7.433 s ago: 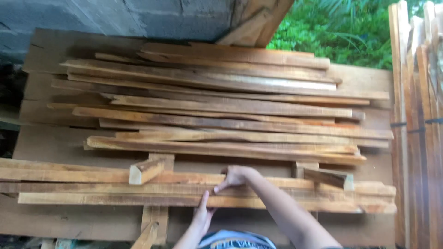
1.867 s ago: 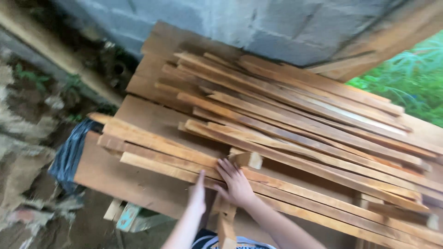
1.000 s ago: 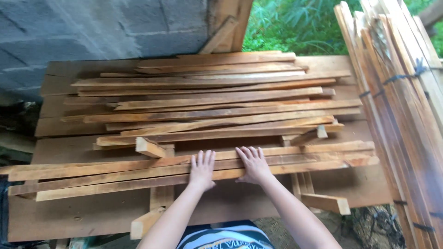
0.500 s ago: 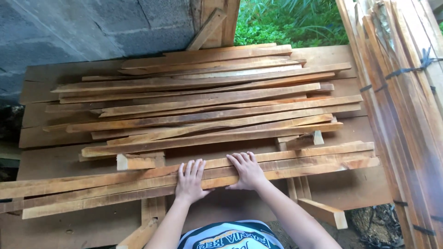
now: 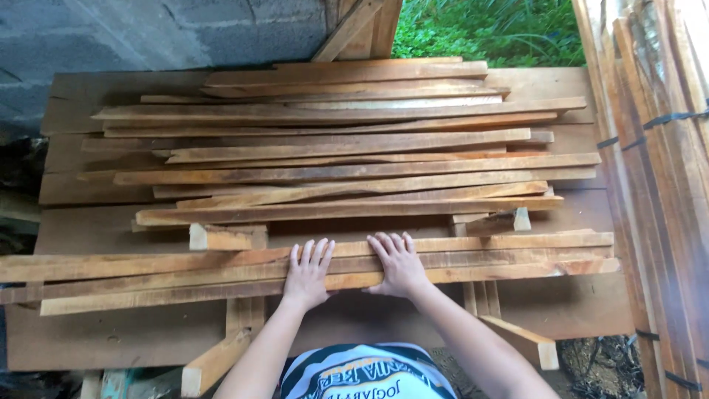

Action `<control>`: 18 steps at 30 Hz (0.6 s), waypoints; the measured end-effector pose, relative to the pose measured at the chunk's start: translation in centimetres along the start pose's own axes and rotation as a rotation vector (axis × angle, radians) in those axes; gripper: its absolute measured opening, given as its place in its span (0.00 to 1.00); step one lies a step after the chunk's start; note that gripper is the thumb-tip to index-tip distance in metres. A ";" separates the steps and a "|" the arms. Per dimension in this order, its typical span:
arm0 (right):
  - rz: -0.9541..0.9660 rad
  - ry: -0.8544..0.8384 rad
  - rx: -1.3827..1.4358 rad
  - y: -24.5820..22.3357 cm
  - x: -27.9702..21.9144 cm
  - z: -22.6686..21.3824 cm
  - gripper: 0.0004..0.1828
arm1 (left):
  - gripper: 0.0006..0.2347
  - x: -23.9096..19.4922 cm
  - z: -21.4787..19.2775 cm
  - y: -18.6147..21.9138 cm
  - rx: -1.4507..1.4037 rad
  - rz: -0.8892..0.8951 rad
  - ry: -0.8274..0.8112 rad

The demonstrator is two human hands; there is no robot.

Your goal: The person arranges a stack of wooden planks on a workbench and secures them with a black strap. They align the planks by hand, then wrap the strap around the bundle and tie it to hold the wood together.

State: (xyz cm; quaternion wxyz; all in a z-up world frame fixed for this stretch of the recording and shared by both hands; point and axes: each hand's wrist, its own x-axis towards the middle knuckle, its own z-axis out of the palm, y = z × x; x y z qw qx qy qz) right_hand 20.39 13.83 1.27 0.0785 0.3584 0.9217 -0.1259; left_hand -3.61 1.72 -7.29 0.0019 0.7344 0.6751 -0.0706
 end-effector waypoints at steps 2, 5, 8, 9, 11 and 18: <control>-0.002 0.006 -0.029 -0.9 -1.1 -0.6 0.69 | 0.58 -0.5 -0.2 0.2 0.013 0.008 0.000; -0.016 0.023 -0.122 -1.3 -1.6 -1.4 0.68 | 0.57 -0.4 -0.2 0.2 0.012 0.024 0.065; -0.027 0.039 -0.097 -0.9 -1.8 -0.3 0.68 | 0.56 -1.0 -0.1 0.1 -0.031 0.054 0.160; -0.040 0.063 -0.025 -0.2 -1.1 0.1 0.67 | 0.54 -0.3 -0.2 -0.3 -0.053 0.060 0.211; -0.032 0.117 -0.033 -0.1 -1.0 0.9 0.67 | 0.54 -0.4 0.2 -0.5 -0.057 0.063 0.256; -0.039 0.183 -0.002 0.2 -0.6 1.3 0.66 | 0.53 -0.3 0.0 -0.6 -0.099 0.067 0.319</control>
